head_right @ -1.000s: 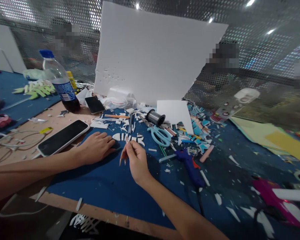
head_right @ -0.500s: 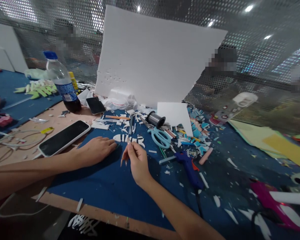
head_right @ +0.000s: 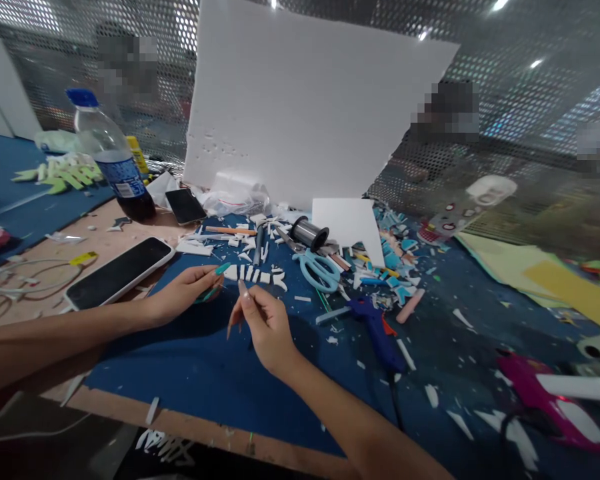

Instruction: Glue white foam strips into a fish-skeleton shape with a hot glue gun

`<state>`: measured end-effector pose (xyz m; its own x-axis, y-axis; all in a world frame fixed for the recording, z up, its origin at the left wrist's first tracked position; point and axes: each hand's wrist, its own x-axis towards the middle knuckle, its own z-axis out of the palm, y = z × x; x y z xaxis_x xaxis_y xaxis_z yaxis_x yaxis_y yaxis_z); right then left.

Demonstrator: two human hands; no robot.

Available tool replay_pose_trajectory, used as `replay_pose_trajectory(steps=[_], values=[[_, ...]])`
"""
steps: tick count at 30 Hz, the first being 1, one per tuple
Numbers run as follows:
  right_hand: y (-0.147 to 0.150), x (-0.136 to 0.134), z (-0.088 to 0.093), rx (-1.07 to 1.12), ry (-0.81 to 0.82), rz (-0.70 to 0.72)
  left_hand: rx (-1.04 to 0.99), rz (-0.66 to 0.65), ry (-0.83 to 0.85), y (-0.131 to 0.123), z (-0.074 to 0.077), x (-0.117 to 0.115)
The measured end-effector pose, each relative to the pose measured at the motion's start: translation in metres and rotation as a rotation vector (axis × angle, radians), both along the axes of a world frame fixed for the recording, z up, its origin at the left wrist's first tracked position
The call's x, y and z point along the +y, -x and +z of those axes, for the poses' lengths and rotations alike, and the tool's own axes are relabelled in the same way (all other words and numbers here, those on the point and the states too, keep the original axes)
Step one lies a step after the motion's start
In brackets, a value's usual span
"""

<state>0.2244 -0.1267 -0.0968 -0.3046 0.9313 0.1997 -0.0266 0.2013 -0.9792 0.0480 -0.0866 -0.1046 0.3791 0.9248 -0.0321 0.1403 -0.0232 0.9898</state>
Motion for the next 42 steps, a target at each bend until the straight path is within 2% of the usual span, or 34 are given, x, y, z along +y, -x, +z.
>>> replay_pose_trajectory(steps=[3,10,14,20,27,42], values=[[-0.0016,-0.0006,-0.0030,-0.069,-0.058,0.003,-0.023,0.018,0.032,-0.0010,0.0017,-0.0011],[-0.0032,-0.0015,-0.0031,-0.288,-0.305,-0.090,-0.027,0.004,0.044,-0.0025,0.0060,-0.0024],[-0.0018,-0.0026,-0.0004,-0.354,-0.367,-0.096,-0.001,0.004,0.042,-0.0028,0.0082,-0.0038],[-0.0001,-0.0026,0.0024,-0.372,-0.390,-0.092,0.030,0.041,0.006,-0.0036,0.0072,-0.0059],[-0.0003,-0.0032,0.0022,-0.370,-0.406,-0.077,-0.030,0.085,0.057,-0.0047,0.0016,-0.0061],[-0.0004,-0.0019,0.0003,-0.406,-0.379,-0.093,-0.037,0.108,0.075,-0.0057,0.0049,-0.0057]])
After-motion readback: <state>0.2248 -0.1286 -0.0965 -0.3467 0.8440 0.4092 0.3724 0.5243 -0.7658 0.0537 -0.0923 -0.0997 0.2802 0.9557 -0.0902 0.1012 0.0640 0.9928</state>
